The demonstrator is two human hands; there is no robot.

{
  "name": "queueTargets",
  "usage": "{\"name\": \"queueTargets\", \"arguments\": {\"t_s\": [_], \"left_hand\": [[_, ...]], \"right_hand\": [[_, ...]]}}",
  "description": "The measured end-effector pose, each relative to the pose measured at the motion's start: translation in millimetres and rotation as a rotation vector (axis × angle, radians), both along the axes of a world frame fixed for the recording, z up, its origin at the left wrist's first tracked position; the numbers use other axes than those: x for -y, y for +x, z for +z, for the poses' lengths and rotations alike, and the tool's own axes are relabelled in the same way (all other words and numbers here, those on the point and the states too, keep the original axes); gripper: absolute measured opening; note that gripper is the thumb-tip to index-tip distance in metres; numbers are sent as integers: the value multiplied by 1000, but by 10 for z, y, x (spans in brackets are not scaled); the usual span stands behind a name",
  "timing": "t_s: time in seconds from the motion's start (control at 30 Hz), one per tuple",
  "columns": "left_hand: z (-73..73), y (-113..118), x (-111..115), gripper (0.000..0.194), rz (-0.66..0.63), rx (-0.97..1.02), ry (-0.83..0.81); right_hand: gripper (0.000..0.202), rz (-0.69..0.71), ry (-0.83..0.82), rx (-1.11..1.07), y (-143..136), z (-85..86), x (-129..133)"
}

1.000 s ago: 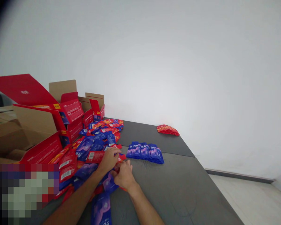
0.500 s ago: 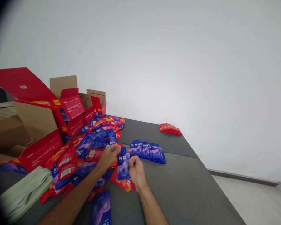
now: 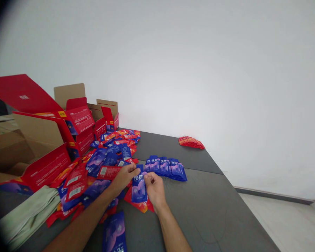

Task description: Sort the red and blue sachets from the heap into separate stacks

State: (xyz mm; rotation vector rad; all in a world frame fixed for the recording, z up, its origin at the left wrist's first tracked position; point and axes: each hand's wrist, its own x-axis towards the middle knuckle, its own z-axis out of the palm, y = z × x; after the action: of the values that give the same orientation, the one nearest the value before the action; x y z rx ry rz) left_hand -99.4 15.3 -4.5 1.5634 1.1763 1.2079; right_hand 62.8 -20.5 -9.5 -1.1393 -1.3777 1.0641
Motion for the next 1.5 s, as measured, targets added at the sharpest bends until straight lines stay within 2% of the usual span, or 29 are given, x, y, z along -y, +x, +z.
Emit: {"name": "queueTargets", "arguments": {"t_s": [0.13, 0.27, 0.37, 0.47, 0.6, 0.7, 0.8, 0.9, 1.13, 1.23, 1.3, 1.37, 1.43, 1.5], "left_hand": [[17, 4, 4, 36, 43, -108, 31], [13, 16, -1, 38, 76, -88, 25], [-13, 45, 13, 44, 36, -41, -28], [-40, 67, 33, 41, -14, -32, -45], [-27, 52, 50, 37, 81, -24, 19], [17, 20, 59, 37, 122, 65, -5], [59, 13, 74, 37, 133, 152, -16], [87, 37, 91, 37, 166, 157, 6], [148, 43, 113, 40, 284, 226, 40], [112, 68, 115, 37, 231, 227, -30], [49, 127, 115, 33, 159, 237, -162], [-22, 215, 115, 42, 79, 253, -278], [-68, 310, 114, 47, -10, 260, -267], [-71, 395, 109, 47, -108, 270, -178]], "right_hand": [[41, 22, -29, -15, -26, -12, 6], [39, -1, -36, -42, -59, 12, 15], [37, -47, -28, -111, -35, 26, 2], [36, -85, -26, -181, 3, 42, -12], [36, 14, -68, -210, 18, 87, 8], [36, 106, -97, -147, 12, 108, 29], [37, 89, -88, -61, 10, 99, 29], [38, 70, -77, -29, 10, 83, 26], [29, 148, -69, 42, 23, 47, 30], [27, 93, -69, 1, 49, 3, -11], [28, 18, -71, -35, 85, -25, -54], [31, -75, -55, -56, 136, -43, -102], [37, -169, -32, -61, 196, -44, -150], [41, -228, -17, -40, 259, -21, -190]]}}
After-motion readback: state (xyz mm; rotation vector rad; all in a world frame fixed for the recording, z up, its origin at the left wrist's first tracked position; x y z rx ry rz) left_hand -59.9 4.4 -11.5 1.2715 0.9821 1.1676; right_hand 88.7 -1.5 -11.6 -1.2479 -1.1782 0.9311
